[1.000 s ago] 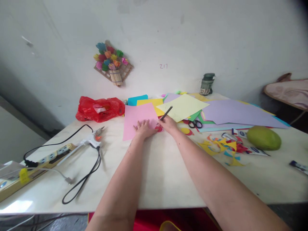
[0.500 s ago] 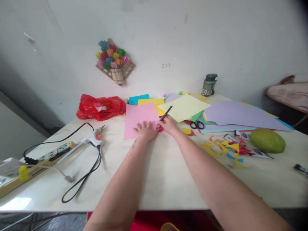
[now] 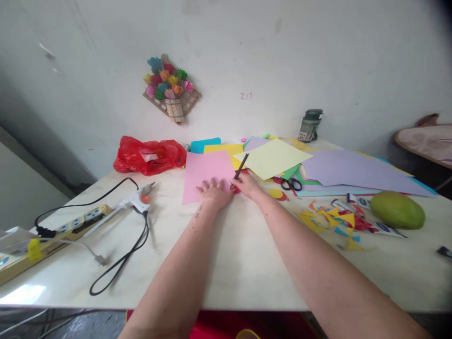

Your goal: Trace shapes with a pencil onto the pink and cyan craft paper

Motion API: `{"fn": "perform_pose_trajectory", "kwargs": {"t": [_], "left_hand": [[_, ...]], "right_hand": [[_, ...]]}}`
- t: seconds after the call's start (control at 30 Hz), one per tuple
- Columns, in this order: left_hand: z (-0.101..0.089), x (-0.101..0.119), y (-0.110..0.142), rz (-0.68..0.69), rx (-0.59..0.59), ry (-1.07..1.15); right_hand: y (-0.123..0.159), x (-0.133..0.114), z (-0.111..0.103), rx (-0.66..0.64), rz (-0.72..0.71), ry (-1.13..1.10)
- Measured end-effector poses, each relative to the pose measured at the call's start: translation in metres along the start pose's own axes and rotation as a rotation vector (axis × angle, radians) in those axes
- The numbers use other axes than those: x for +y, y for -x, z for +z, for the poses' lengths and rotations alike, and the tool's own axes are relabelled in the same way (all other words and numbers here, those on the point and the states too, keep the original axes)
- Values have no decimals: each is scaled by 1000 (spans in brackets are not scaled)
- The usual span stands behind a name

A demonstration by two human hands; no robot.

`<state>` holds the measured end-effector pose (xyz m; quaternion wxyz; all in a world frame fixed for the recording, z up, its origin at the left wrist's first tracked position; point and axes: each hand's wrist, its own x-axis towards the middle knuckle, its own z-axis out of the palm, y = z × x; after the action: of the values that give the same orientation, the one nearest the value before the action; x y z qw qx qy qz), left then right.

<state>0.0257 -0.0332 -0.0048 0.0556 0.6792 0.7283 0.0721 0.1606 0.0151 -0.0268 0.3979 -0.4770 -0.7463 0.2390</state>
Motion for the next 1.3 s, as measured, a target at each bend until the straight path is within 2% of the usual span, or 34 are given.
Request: {"fn": "perform_pose_trajectory", "kwargs": {"t": [0.27, 0.53, 0.8, 1.3], "left_hand": [[-4, 3, 4, -5, -4, -2], [-4, 4, 5, -13, 5, -9], [-2, 3, 2, -8, -13, -21], [-1, 4, 1, -14, -24, -18]], "right_hand": [[2, -4, -1, -1, -12, 135], [0, -7, 0, 59, -27, 231], [-1, -8, 0, 95, -53, 219], [-1, -8, 1, 70, -26, 209]]}}
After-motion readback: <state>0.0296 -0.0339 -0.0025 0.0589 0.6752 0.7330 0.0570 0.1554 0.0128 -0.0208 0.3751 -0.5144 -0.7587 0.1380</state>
